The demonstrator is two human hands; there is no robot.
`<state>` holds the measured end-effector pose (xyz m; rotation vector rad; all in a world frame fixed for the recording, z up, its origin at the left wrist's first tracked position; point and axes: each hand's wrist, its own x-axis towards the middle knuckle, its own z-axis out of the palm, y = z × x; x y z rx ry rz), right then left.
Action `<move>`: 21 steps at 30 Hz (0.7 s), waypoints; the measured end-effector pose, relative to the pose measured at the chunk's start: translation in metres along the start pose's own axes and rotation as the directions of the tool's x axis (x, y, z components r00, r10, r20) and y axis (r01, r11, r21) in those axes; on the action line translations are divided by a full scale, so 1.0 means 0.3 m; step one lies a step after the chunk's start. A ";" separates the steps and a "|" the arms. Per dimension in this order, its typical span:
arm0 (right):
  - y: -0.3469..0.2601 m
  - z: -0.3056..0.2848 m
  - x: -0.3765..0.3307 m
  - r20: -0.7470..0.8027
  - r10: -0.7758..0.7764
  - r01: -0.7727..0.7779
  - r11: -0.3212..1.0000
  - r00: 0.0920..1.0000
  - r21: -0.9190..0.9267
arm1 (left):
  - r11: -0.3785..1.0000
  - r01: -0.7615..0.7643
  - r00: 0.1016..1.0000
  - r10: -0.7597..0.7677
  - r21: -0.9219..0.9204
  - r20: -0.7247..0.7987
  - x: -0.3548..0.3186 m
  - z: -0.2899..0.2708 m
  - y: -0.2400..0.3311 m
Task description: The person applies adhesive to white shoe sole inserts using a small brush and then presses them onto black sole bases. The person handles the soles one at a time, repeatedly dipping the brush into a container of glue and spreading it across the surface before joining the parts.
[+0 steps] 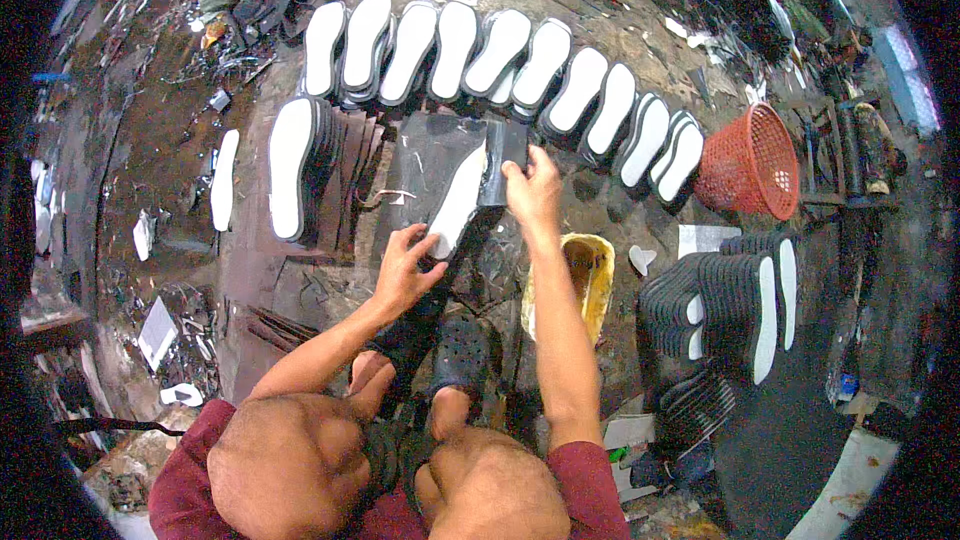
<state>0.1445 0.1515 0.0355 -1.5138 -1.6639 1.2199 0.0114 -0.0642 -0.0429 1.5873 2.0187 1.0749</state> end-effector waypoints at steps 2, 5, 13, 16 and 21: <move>0.065 0.117 0.000 -0.109 -0.068 0.048 0.984 0.992 -0.174 | 1.000 0.002 1.000 -0.002 0.008 -0.015 0.001 0.000 -0.003; 0.006 0.209 -0.065 -0.125 -0.138 0.038 0.808 0.982 -0.589 | 0.997 0.077 0.997 -0.077 0.012 0.023 -0.023 -0.020 -0.008; -0.090 0.210 0.091 0.618 -0.289 0.682 0.356 0.731 -0.640 | 1.000 -0.024 1.000 0.024 -0.004 -0.010 -0.002 -0.006 0.001; -0.066 0.307 -0.092 0.825 -0.337 0.886 0.271 0.454 -0.376 | 0.999 0.025 0.999 -0.026 0.020 0.029 -0.026 0.005 -0.023; -0.121 0.125 0.064 0.398 -0.366 0.536 0.465 0.841 -0.705 | 1.000 0.016 0.999 -0.016 -0.005 -0.036 0.007 -0.011 0.002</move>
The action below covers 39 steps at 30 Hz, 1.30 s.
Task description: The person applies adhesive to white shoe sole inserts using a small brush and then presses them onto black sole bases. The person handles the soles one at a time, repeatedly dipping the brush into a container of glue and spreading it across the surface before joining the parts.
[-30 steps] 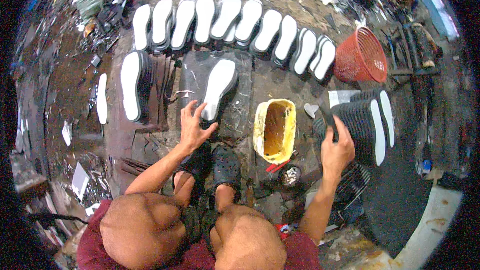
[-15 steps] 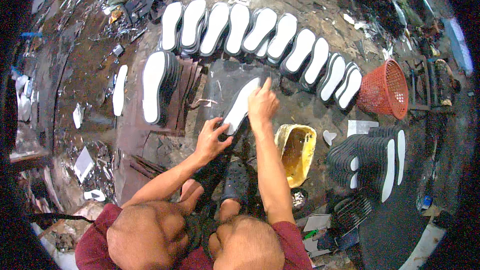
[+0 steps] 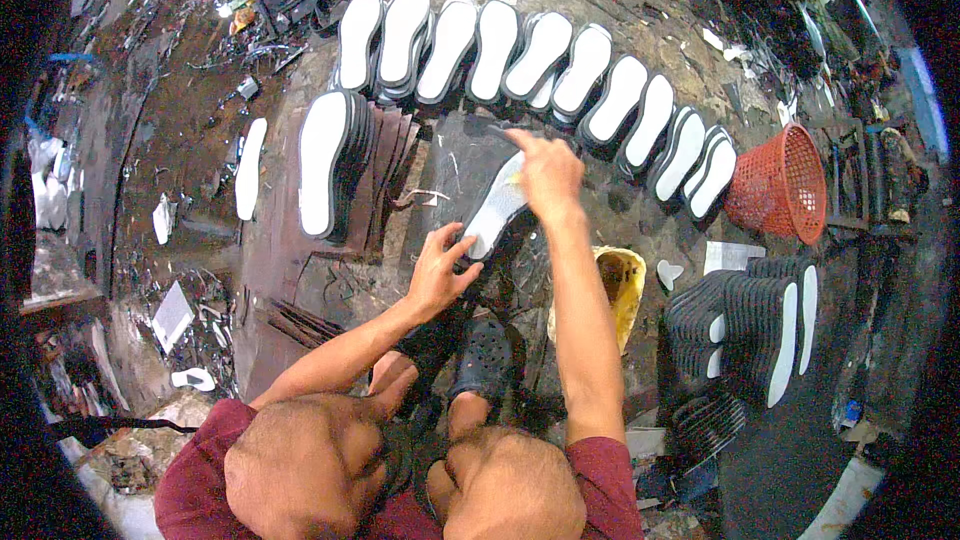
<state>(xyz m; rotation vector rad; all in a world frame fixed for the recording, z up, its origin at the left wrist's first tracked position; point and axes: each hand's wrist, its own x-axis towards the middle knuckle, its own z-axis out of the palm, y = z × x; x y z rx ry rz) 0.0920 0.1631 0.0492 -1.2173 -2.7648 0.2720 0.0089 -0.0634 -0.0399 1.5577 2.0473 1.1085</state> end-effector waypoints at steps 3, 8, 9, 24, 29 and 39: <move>0.045 0.046 -0.048 0.000 -0.012 0.012 0.999 1.000 -0.048 | 1.000 0.008 1.000 -0.008 0.020 0.019 0.016 0.000 0.017; -0.158 0.121 -0.230 0.109 -0.247 0.258 0.961 0.963 -0.096 | 0.995 0.087 0.961 -0.096 -0.046 -0.258 0.044 -0.140 0.059; -0.197 0.138 -0.277 0.152 -0.265 0.278 0.958 0.952 -0.069 | 0.997 0.052 0.924 -0.071 -0.062 -0.376 0.064 -0.189 0.072; 0.098 0.009 -0.143 -0.181 -0.306 0.352 0.868 0.935 0.349 | 0.998 -0.017 0.998 0.013 0.061 0.061 0.035 -0.044 0.021; 0.233 0.037 0.036 -0.025 -0.272 0.272 0.944 0.962 0.189 | 0.997 0.057 0.990 -0.063 0.054 0.126 0.030 -0.031 0.022; 0.167 0.038 -0.189 0.094 0.029 -0.032 0.999 0.995 0.029 | 0.992 0.084 0.974 -0.101 0.092 0.201 0.059 -0.053 0.033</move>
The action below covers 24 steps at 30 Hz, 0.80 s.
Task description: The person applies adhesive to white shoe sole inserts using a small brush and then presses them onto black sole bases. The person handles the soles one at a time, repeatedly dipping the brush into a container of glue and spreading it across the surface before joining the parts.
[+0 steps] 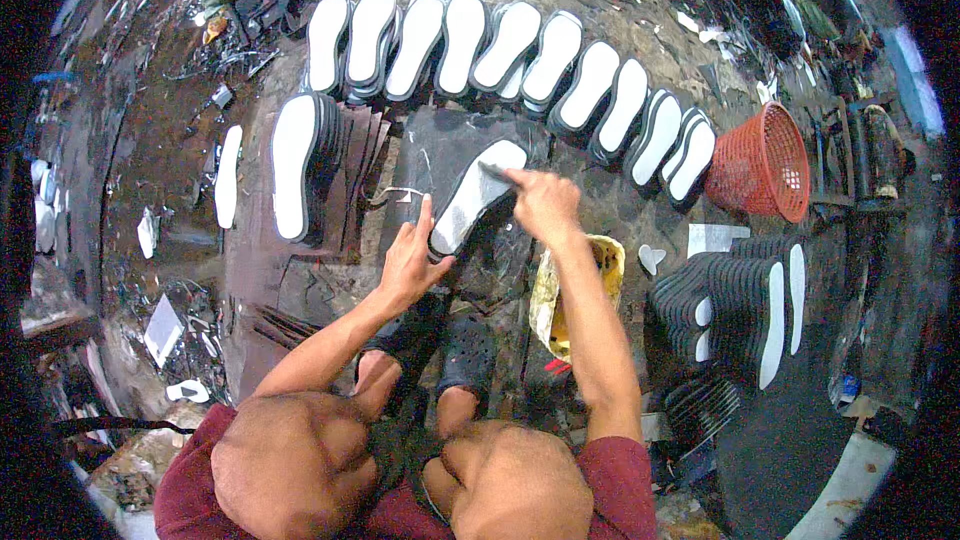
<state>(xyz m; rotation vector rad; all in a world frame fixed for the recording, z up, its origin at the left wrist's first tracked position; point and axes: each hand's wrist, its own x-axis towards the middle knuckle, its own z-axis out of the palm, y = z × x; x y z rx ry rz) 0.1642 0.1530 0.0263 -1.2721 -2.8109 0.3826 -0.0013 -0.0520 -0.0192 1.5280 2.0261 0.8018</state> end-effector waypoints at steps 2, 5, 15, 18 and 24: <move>-0.106 -0.022 -0.059 0.109 -0.006 0.001 0.999 0.994 0.047 | 0.999 -0.024 1.000 0.024 -0.021 -0.018 0.002 0.001 -0.007; -0.184 -0.048 -0.070 -0.007 0.044 -0.042 0.987 0.999 0.157 | 0.999 -0.024 0.998 0.022 -0.039 -0.062 -0.002 -0.011 0.014; -0.195 0.053 -0.044 -0.279 0.206 -0.197 0.979 0.938 0.060 | 0.997 0.001 0.993 -0.009 -0.073 -0.115 0.029 0.028 0.016; -0.141 0.045 0.004 -0.314 -0.020 0.028 0.999 0.949 0.022 | 0.992 -0.039 0.987 0.020 -0.121 -0.159 0.020 0.063 0.032; -0.300 0.137 -0.210 -0.174 -0.136 0.151 0.985 0.975 0.078 | 0.829 -0.005 0.915 -0.222 -0.559 -0.338 -0.061 0.062 -0.039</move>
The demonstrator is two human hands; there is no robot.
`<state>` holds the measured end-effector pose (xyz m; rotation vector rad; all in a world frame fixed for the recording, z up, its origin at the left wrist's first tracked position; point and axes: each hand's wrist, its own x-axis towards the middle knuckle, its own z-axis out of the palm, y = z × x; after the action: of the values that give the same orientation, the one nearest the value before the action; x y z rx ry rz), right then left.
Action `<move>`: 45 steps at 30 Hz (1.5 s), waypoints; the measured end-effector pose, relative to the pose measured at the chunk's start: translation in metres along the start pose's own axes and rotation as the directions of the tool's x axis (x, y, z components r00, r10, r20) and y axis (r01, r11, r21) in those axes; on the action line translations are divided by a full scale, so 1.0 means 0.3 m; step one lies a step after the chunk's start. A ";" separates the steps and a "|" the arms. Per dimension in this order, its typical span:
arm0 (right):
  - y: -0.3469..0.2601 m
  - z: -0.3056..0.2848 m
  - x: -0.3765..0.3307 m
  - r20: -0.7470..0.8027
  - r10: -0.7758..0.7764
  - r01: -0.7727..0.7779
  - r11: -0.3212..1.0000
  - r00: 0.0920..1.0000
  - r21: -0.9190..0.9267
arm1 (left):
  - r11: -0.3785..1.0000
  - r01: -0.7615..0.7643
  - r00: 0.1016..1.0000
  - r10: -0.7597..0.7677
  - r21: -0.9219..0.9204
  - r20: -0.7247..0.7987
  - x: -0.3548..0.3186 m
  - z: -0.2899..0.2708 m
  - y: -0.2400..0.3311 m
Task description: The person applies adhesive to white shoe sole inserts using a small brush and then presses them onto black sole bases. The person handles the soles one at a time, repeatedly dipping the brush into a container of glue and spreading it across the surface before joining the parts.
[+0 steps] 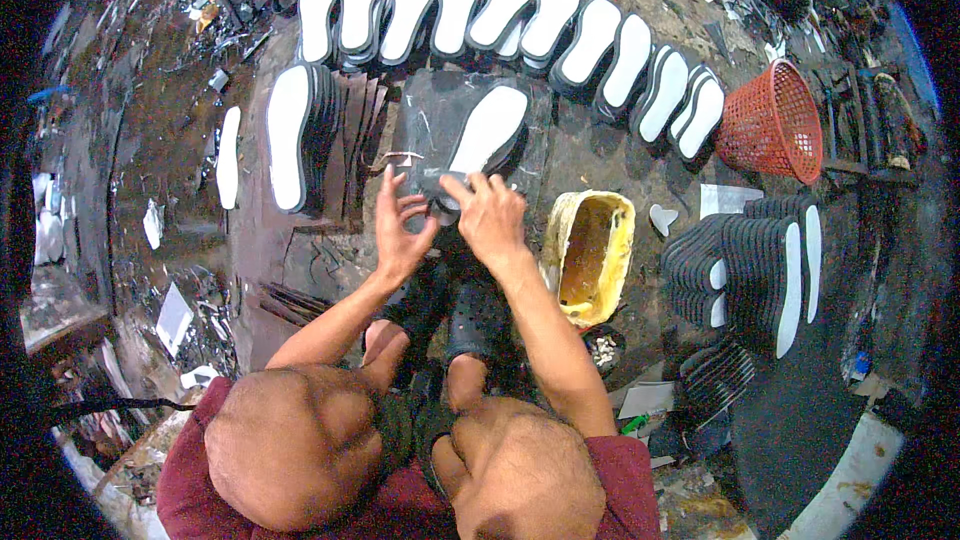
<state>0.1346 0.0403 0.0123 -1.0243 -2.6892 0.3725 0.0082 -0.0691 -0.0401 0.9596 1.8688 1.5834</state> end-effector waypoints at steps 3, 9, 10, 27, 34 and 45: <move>-0.053 0.011 -0.084 -0.092 -0.057 0.055 0.998 0.994 -0.033 | 0.994 0.001 0.979 0.022 0.111 -0.200 -0.005 -0.053 -0.024; -0.096 -0.051 -0.209 -0.053 0.020 -0.014 0.994 0.998 0.107 | 0.999 0.024 0.987 -0.029 -0.029 -0.160 0.103 -0.029 0.022; -0.112 -0.148 -0.188 -0.161 0.077 -0.042 0.977 0.984 0.209 | 0.999 -0.025 0.991 0.030 0.046 -0.130 0.108 -0.031 0.032; 0.050 -0.337 -0.127 -0.491 0.470 -0.189 0.835 0.733 0.517 | 0.827 -0.102 0.984 0.166 0.553 -0.067 0.810 0.011 0.132; 0.086 -0.344 -0.071 -0.456 0.551 -0.268 0.793 0.699 0.548 | 0.620 -0.272 0.921 0.389 0.736 0.012 0.698 0.032 0.076; 0.239 -0.018 0.330 -0.084 0.335 -0.336 0.942 0.938 0.011 | 0.864 -0.302 0.917 0.147 0.404 0.370 -0.023 -0.025 -0.047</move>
<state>0.1085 0.1598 0.0076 -1.4704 -2.4378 0.3754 0.0041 -0.0802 -0.0528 1.5964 1.9695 1.0183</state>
